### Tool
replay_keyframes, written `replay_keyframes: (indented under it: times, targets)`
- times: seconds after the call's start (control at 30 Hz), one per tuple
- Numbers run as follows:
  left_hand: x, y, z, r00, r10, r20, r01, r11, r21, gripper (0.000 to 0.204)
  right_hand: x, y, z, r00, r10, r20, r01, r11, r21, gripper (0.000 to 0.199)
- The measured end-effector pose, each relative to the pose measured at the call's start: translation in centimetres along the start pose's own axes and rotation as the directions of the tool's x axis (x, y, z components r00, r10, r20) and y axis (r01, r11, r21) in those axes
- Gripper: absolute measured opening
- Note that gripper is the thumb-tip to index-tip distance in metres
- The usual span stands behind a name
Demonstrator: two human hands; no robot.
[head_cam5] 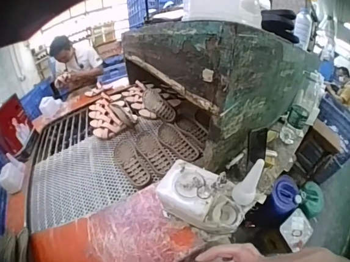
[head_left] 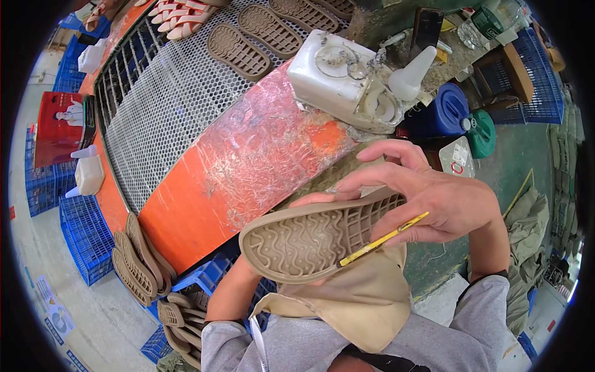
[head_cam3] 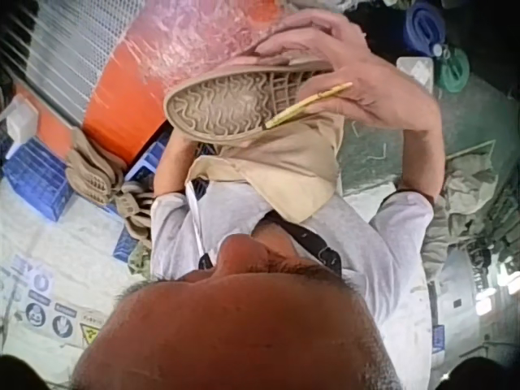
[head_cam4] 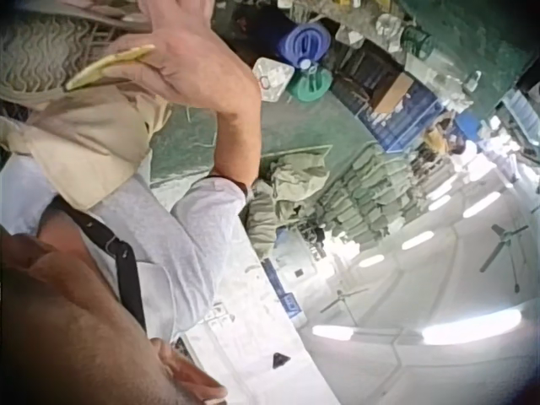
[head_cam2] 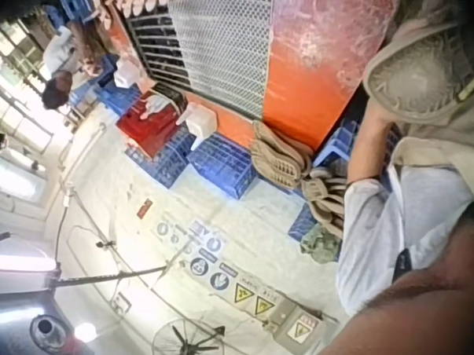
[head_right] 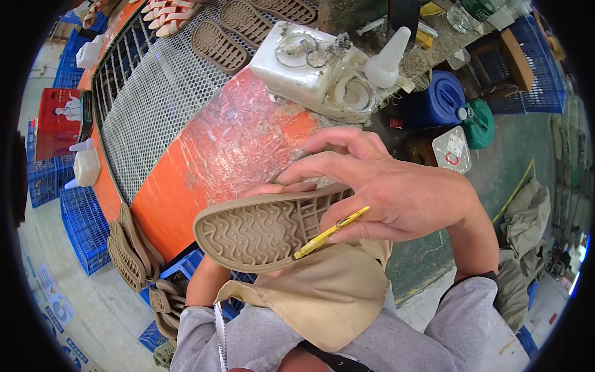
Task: The person applies adhesive to shoe soles by dipping a yellow scraper into an adhesive dispenser, spreading the adhesive across each sole, and stacking them by hand.
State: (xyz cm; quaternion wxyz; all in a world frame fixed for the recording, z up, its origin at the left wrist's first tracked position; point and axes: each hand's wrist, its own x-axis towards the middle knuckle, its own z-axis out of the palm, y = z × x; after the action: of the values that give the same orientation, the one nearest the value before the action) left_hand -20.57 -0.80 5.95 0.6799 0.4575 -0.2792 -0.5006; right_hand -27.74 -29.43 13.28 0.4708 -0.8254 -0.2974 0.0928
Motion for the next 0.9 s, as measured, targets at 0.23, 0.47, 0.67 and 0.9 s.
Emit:
replay_keyframes:
  times: [0.23, 0.47, 0.67, 0.9]
  targets:
    - [-3.4, -3.8, -3.2, 0.845, -0.104, -0.524, 0.048, 0.992, -0.12, 0.061, -4.4, 2.1, 0.7, 0.807, 0.372, -0.458, -0.313, 0.928, 0.203, 0.014]
    - [0.7, -2.6, -3.9, 0.424, -0.053, -0.904, -0.203, 0.967, -0.152, 0.056, -5.7, 7.7, 2.6, 0.381, 0.379, -0.843, -0.65, 0.759, 0.048, 0.009]
    - [0.0, -3.6, -5.5, 0.744, 0.048, -0.666, -0.355, 0.874, -0.333, 0.06, -3.8, 8.6, 2.6, 0.419, 0.263, -0.869, -0.748, 0.643, -0.166, 0.015]
    - [0.7, -3.5, -4.2, 0.788, 0.097, -0.608, -0.404, 0.827, -0.392, 0.065, -5.0, 7.1, 4.3, 0.042, 0.53, -0.847, -0.617, 0.68, 0.395, 0.021]
